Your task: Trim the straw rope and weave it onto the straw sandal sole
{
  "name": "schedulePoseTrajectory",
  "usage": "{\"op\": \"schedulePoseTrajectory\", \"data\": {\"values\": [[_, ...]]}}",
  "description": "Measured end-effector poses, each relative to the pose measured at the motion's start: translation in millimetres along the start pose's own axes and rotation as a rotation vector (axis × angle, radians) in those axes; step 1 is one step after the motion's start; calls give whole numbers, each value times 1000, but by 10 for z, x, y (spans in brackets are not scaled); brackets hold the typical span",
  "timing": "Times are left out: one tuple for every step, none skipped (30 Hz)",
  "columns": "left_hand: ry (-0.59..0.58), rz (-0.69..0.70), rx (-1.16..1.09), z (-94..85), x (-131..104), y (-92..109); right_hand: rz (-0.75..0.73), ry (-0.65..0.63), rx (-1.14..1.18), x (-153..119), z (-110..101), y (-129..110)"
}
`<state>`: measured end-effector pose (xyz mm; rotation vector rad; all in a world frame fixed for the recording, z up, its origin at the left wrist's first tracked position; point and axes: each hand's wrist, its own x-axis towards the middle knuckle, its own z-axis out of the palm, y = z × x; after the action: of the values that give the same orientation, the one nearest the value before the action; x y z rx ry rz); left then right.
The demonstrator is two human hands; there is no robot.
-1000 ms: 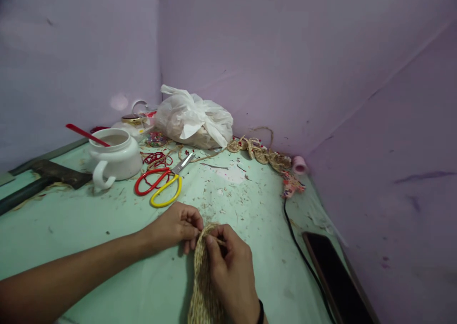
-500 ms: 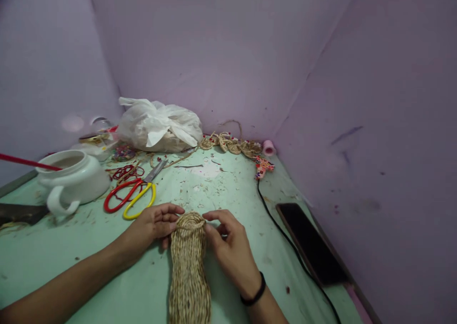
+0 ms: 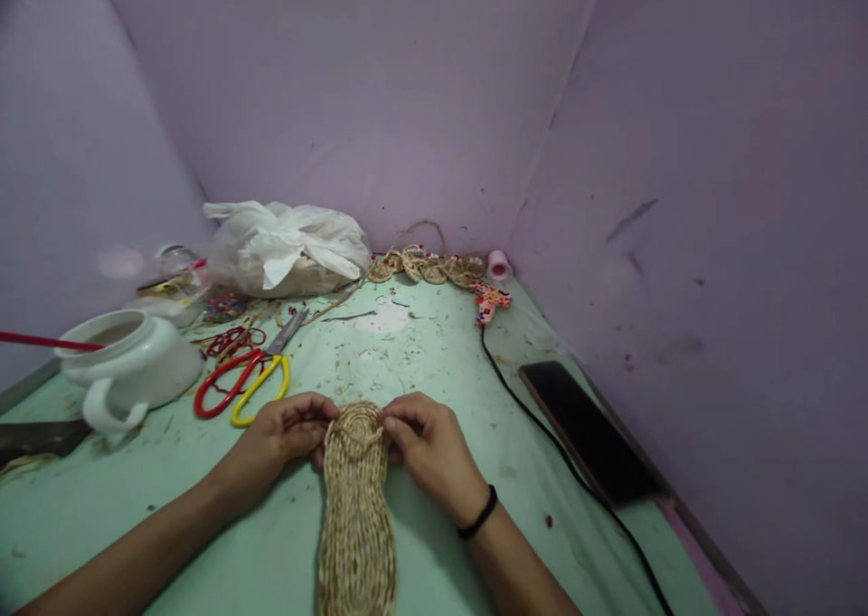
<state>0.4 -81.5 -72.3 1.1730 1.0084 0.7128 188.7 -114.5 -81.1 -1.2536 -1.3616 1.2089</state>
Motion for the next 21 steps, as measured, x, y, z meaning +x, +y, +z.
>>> {"op": "schedulePoseTrajectory", "data": {"values": [[-25, 6, 2, -7, -6, 3, 0, -14, -9, 5, -2, 10], [-44, 18, 21, -9, -10, 1, -5, -28, -18, 10, -4, 19], [-49, 35, 64, -7, -11, -6, -13, -43, -29, 17, -5, 26], [-31, 58, 128, 0, -11, -17, -23, -55, -41, 24, -8, 33], [5, 82, 206, 10, -7, -33, -27, -59, -52, 31, -10, 39], [51, 102, 281, 22, -2, -52, -20, -54, -59, 37, -10, 45], [99, 118, 339, 36, 6, -74, -1, -42, -55, 43, -9, 53], [138, 129, 374, 49, 15, -97, 30, -28, -42, 47, -4, 62], [167, 137, 387, 60, 24, -118, 66, -17, -24, 49, 5, 72], [188, 143, 386, 68, 33, -137, 100, -6, -8, 50, 17, 82], [202, 149, 382, 74, 40, -151, 121, 7, 1, 48, 32, 90], [215, 155, 380, 78, 45, -158, 126, 24, 1, 45, 49, 95], [228, 159, 381, 81, 48, -159, 121, 43, -5, 41, 66, 93], [243, 162, 376, 82, 49, -153, 110, 63, -11, 38, 80, 84], [258, 161, 360, 83, 48, -143, 100, 79, -10, 34, 90, 67], [271, 157, 327, 83, 45, -129, 98, 92, 3, 31, 96, 42], [283, 150, 276, 82, 43, -114, 103, 100, 27, 28, 97, 11], [296, 143, 211, 80, 41, -100, 112, 109, 57, 25, 94, -22], [310, 142, 141, 78, 39, -88, 120, 119, 88, 22, 88, -56], [326, 150, 78, 74, 38, -79, 128, 124, 121, 18, 82, -86], [346, 167, 28, 71, 37, -72, 137, 124, 154, 14, 77, -111]]}}
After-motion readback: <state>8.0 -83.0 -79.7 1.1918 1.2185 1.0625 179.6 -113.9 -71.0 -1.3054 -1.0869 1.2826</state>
